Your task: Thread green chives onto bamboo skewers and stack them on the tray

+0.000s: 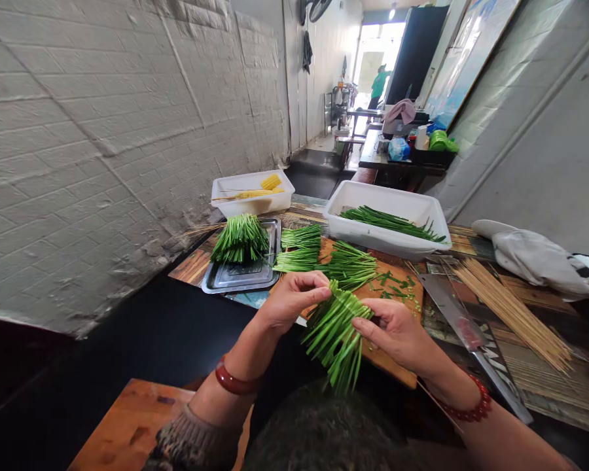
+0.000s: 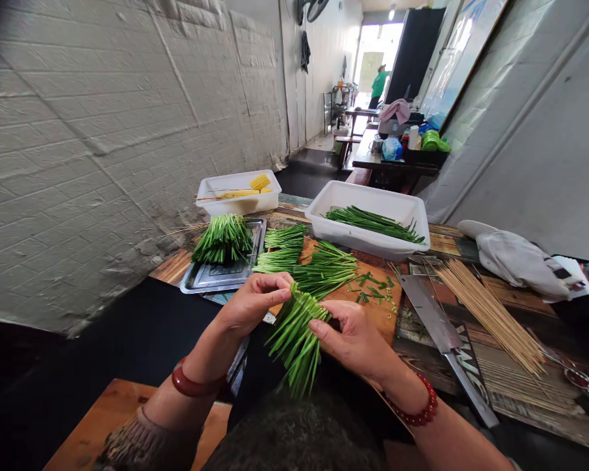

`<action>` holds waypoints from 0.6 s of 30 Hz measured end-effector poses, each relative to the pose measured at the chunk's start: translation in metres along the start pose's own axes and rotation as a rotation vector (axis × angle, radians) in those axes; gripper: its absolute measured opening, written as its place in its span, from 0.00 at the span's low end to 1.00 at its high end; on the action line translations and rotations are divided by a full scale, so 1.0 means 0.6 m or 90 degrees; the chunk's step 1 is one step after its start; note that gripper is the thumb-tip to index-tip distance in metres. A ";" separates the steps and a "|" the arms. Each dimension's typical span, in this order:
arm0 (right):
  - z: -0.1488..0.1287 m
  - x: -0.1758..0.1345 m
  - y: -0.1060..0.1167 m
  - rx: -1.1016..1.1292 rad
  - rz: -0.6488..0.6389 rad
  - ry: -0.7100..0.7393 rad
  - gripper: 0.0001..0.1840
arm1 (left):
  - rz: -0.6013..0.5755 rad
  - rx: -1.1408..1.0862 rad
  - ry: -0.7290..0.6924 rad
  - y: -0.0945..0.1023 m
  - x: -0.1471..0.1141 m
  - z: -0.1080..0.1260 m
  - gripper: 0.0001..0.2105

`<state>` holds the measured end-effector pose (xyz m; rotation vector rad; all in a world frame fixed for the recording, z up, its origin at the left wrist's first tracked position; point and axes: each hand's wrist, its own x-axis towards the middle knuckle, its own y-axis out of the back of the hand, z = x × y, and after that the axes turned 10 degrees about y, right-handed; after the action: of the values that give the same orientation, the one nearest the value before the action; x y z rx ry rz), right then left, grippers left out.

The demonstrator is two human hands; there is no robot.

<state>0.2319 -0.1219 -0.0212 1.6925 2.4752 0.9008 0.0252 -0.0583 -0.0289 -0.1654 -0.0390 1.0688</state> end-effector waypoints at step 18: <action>0.050 0.000 0.014 -0.020 0.031 -0.001 0.14 | 0.003 0.047 0.168 0.038 0.004 0.008 0.19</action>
<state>0.2487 -0.1061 -0.0425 1.7508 2.4146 0.9376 0.0058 -0.0448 -0.0279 -0.2383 0.2378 1.0439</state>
